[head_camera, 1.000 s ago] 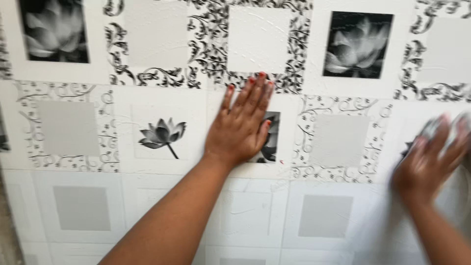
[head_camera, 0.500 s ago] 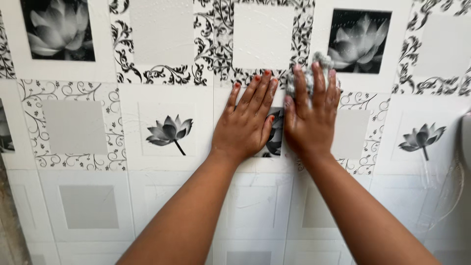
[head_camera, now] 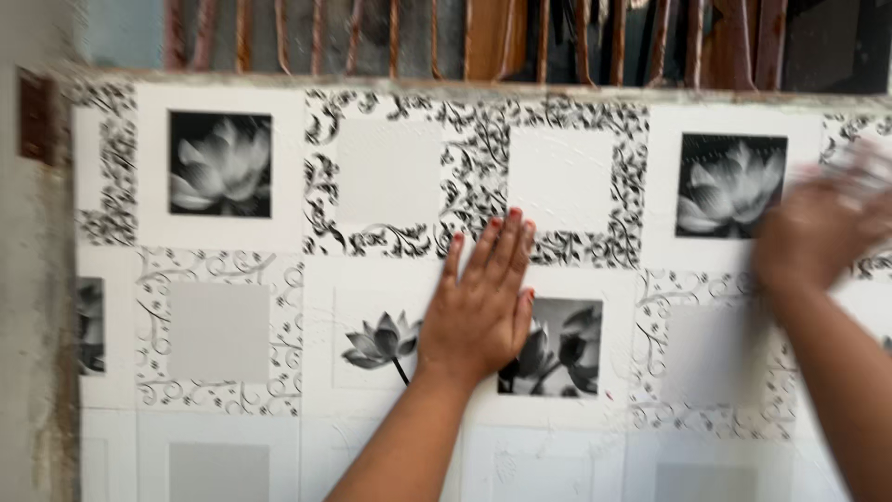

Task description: The person scrubs patterned wall tiles with a wet cloth, repeatedly dipping the cloth into a metal bowl of water. They wipe the tiles around a pink sink, then rinse the cloth under the tap and wring it out.

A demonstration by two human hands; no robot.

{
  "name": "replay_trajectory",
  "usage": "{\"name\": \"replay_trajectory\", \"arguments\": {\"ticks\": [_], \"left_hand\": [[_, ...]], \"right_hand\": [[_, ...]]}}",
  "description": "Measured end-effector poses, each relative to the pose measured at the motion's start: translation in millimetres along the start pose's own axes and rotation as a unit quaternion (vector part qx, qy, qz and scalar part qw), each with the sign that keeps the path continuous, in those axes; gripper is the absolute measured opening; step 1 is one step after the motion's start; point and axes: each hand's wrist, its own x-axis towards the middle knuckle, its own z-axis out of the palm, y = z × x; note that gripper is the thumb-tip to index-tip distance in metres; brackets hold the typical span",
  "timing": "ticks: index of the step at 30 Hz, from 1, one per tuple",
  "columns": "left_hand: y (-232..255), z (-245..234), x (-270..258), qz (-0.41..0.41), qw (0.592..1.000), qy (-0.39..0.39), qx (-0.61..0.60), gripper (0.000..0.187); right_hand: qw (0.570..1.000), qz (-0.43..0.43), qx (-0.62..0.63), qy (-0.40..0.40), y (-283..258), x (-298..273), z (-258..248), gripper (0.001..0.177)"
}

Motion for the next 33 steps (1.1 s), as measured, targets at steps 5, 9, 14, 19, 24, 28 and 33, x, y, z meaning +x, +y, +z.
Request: {"name": "replay_trajectory", "arguments": {"ticks": [5, 9, 14, 19, 24, 28, 33], "left_hand": [[-3, 5, -2, -0.01, 0.999, 0.005, -0.048, 0.073], [-27, -1, -30, 0.02, 0.999, 0.022, -0.028, 0.07], [-135, -57, -83, -0.14, 0.99, 0.013, -0.024, 0.075], [-208, -87, -101, -0.17, 0.984, 0.006, 0.053, 0.069], [-229, -85, -120, -0.145, 0.988, -0.012, 0.056, 0.07], [-237, -85, -143, -0.181, 0.983, -0.017, 0.034, 0.069], [-228, -86, -167, -0.209, 0.976, -0.018, 0.056, 0.067]], "right_hand": [[0.952, -0.302, 0.021, -0.04, -137, -79, 61, 0.048], [0.891, -0.44, 0.025, -0.107, -141, -130, 52, 0.054], [0.923, -0.37, -0.006, -0.104, -61, -110, 11, 0.054], [0.993, -0.09, -0.019, -0.075, -93, -79, 21, 0.059], [0.982, -0.143, -0.029, -0.124, -185, -96, 68, 0.059], [0.959, -0.254, -0.021, -0.124, -235, -140, 108, 0.058], [0.876, -0.467, 0.034, -0.118, -262, -265, 113, 0.06]]}}
